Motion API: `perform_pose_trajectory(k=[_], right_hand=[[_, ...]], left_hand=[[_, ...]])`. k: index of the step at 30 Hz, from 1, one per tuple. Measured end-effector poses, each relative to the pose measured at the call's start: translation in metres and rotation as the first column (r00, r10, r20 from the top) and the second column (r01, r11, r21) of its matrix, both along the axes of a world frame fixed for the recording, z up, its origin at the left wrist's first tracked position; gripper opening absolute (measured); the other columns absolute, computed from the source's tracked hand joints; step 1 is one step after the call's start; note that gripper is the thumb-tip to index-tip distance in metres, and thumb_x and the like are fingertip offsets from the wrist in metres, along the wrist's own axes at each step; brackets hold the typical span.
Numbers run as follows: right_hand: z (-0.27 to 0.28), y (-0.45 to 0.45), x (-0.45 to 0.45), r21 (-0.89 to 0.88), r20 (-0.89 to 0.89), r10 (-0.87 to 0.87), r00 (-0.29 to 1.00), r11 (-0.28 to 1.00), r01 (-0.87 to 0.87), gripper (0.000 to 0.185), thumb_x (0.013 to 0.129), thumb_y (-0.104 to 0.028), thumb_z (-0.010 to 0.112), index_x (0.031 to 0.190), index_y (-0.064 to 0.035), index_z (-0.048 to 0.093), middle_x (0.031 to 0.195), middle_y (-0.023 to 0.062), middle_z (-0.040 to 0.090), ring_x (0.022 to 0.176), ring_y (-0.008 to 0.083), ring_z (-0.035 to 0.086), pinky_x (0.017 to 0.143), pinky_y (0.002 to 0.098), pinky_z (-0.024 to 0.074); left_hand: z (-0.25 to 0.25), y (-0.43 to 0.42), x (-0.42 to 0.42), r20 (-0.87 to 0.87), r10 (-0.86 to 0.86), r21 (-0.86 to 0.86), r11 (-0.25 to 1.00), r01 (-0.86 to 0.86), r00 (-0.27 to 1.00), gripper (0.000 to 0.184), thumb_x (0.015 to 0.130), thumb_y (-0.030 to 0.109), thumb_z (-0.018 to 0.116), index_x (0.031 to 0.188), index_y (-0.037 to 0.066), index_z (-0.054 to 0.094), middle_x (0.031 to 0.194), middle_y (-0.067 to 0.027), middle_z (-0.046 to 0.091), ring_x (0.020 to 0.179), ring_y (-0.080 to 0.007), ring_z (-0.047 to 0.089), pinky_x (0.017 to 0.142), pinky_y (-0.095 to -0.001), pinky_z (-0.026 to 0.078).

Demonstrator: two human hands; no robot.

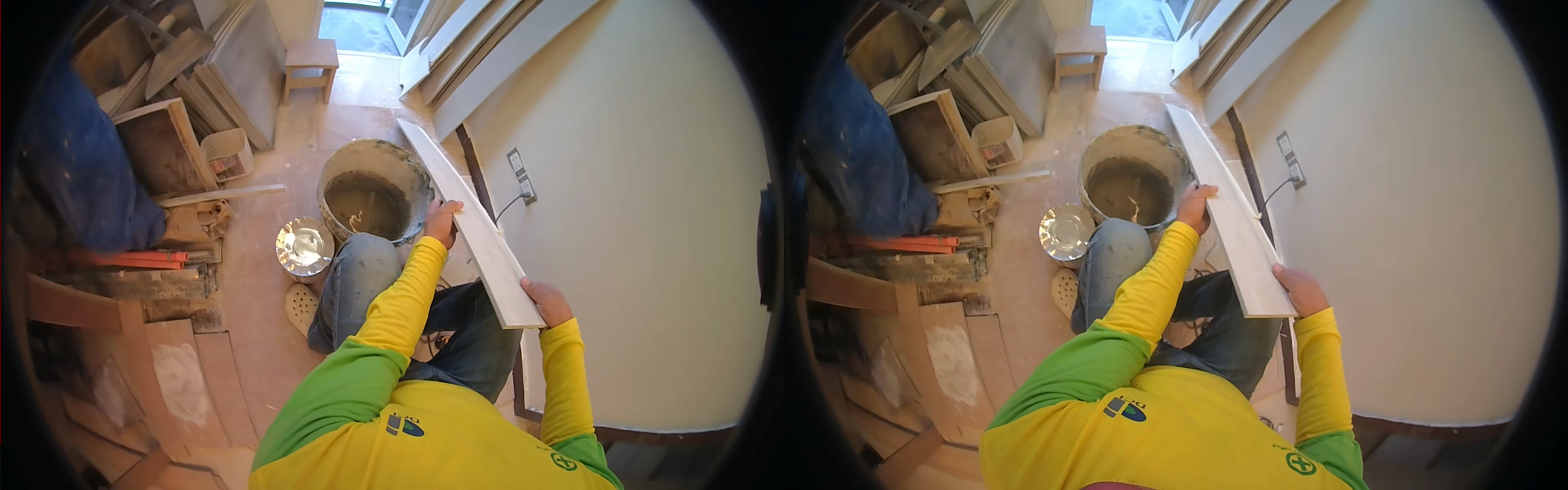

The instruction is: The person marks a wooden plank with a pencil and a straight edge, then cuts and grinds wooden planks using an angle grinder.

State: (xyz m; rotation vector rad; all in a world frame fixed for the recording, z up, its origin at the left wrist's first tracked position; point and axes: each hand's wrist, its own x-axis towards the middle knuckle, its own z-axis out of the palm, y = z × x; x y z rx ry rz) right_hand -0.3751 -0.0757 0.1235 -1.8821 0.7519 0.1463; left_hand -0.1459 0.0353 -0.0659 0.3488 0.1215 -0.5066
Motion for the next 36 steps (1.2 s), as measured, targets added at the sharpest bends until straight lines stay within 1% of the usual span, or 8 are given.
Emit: perform_pose_trajectory(k=[3, 6, 10, 21, 23, 27, 30, 36], right_hand=[[-0.023, -0.012, -0.004, 0.274, 0.125, -0.389, 0.913, 0.898, 0.345, 0.067, 0.094, -0.053, 0.066, 0.122, 0.0083, 0.063, 0.105, 0.0175, 0.071, 0.085, 0.0239, 0.069, 0.078, 0.0325, 0.0539], [0.008, 0.013, -0.022, 0.702, 0.240, -0.282, 0.929, 0.712, 0.035, 0.084, 0.092, -0.066, 0.059, 0.135, 0.0053, 0.053, 0.115, 0.0218, 0.069, 0.093, 0.0283, 0.071, 0.076, 0.0395, 0.0587], [-0.009, 0.078, -0.034, 0.718, 0.527, -0.191, 0.828, 0.621, -0.314, 0.094, 0.089, -0.077, 0.049, 0.139, 0.0028, 0.051, 0.116, 0.0231, 0.069, 0.092, 0.0304, 0.071, 0.076, 0.0441, 0.0603], [0.022, 0.064, 0.001, 0.600, 0.356, -0.449, 0.819, 0.783, 0.168, 0.048, 0.104, -0.040, 0.045, 0.123, 0.0020, 0.059, 0.098, 0.0193, 0.073, 0.075, 0.0274, 0.071, 0.066, 0.0378, 0.0610], [0.041, 0.045, 0.015, 0.587, 0.360, -0.437, 0.824, 0.793, 0.165, 0.048, 0.103, -0.040, 0.046, 0.118, 0.0025, 0.062, 0.098, 0.0195, 0.074, 0.075, 0.0267, 0.071, 0.065, 0.0376, 0.0602], [0.071, 0.001, 0.040, 0.546, 0.417, -0.298, 0.859, 0.837, 0.025, 0.049, 0.103, -0.042, 0.047, 0.114, 0.0020, 0.067, 0.100, 0.0187, 0.074, 0.079, 0.0254, 0.073, 0.067, 0.0367, 0.0597], [0.083, -0.011, 0.053, 0.513, 0.478, -0.273, 0.835, 0.858, -0.013, 0.048, 0.103, -0.040, 0.049, 0.113, 0.0021, 0.069, 0.101, 0.0173, 0.075, 0.082, 0.0242, 0.073, 0.069, 0.0348, 0.0599], [0.086, -0.001, 0.059, 0.446, 0.517, -0.199, 0.833, 0.893, -0.064, 0.045, 0.104, -0.036, 0.049, 0.114, 0.0037, 0.068, 0.103, 0.0178, 0.075, 0.084, 0.0237, 0.074, 0.072, 0.0329, 0.0613]], left_hand=[[0.008, -0.001, -0.002, -0.058, -0.001, 0.021, 1.000, 0.002, 0.998, 0.035, 0.085, 0.005, 0.064, 0.119, -0.001, 0.055, 0.106, -0.0138, 0.064, 0.097, -0.0277, 0.065, 0.090, -0.0401, 0.054], [0.014, -0.001, -0.001, -0.070, 0.024, -0.012, 1.000, -0.025, 0.997, 0.035, 0.088, 0.008, 0.064, 0.121, 0.000, 0.054, 0.108, -0.0134, 0.063, 0.098, -0.0274, 0.065, 0.090, -0.0400, 0.054], [0.020, -0.003, 0.004, -0.088, 0.042, -0.016, 0.999, -0.044, 0.995, 0.037, 0.089, 0.010, 0.064, 0.122, 0.001, 0.052, 0.108, -0.0132, 0.063, 0.099, -0.0265, 0.065, 0.088, -0.0400, 0.055], [0.072, 0.038, -0.014, 0.052, -0.137, 0.348, 0.931, 0.110, 0.989, 0.056, 0.090, 0.018, 0.064, 0.140, 0.004, 0.044, 0.127, -0.0140, 0.059, 0.112, -0.0308, 0.061, 0.098, -0.0453, 0.050], [0.073, 0.068, 0.000, 0.635, 0.095, 0.633, 0.506, -0.586, 0.767, 0.053, 0.092, 0.024, 0.064, 0.137, 0.000, 0.051, 0.131, -0.0226, 0.061, 0.122, -0.0356, 0.058, 0.104, -0.0414, 0.045], [0.062, 0.233, 0.001, 0.707, 0.307, 0.637, 0.115, -0.762, 0.637, 0.054, 0.091, 0.024, 0.065, 0.136, -0.002, 0.054, 0.133, -0.0267, 0.060, 0.128, -0.0407, 0.054, 0.110, -0.0426, 0.040], [-0.067, 0.311, 0.002, 0.487, 0.435, 0.838, -0.476, -0.265, 0.757, 0.051, 0.090, 0.024, 0.061, 0.133, -0.002, 0.056, 0.137, -0.0299, 0.054, 0.125, -0.0428, 0.055, 0.108, -0.0453, 0.043], [-0.155, 0.350, -0.045, -0.215, 0.038, 0.968, -0.122, 0.218, 0.976, 0.052, 0.090, 0.020, 0.053, 0.137, -0.003, 0.052, 0.133, -0.0302, 0.058, 0.124, -0.0422, 0.057, 0.107, -0.0463, 0.045]])
